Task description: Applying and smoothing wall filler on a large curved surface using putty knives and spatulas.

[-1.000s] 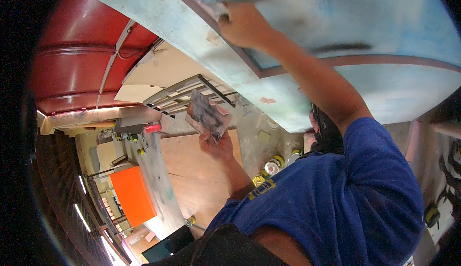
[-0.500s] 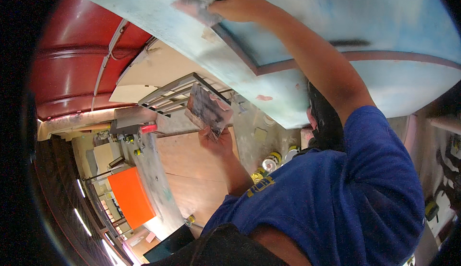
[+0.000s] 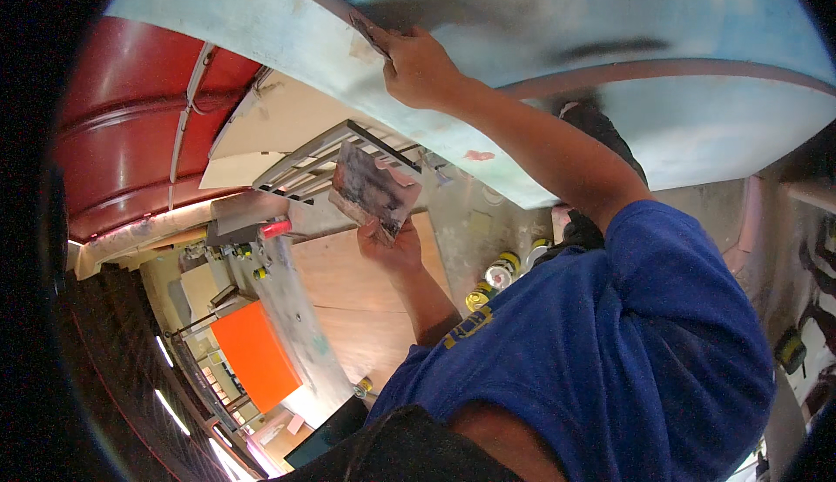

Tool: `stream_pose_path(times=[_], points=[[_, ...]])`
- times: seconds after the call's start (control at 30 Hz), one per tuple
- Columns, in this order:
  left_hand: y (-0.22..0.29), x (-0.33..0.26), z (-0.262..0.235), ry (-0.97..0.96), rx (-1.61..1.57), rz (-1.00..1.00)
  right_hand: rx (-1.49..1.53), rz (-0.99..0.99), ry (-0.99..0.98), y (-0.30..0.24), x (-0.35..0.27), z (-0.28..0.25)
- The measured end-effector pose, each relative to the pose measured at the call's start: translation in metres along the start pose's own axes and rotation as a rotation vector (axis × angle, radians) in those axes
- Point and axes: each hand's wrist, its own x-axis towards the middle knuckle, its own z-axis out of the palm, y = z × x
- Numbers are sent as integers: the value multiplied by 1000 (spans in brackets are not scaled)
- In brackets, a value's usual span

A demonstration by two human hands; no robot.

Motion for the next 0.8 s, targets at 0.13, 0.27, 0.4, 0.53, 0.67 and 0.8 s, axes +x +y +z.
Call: stream_pose_path(times=[0.13, 0.27, 0.4, 0.53, 0.67, 0.8], points=[[2, -2, -16, 22, -13, 47, 201, 102, -198, 12, -20, -13], [-8, -3, 6, -38, 9, 102, 622, 373, -349, -4, -56, -47], [-19, -4, 31, -27, 16, 128, 499, -106, -424, -43, -89, -61], [-17, -23, 43, -55, 20, 139, 183, -455, -464, -50, -108, -67], [-9, -31, 29, -38, -66, 195, 91, -260, -548, -28, -117, -70], [6, -37, 28, -111, 12, 163, -51, -129, -493, -21, -108, -90]])
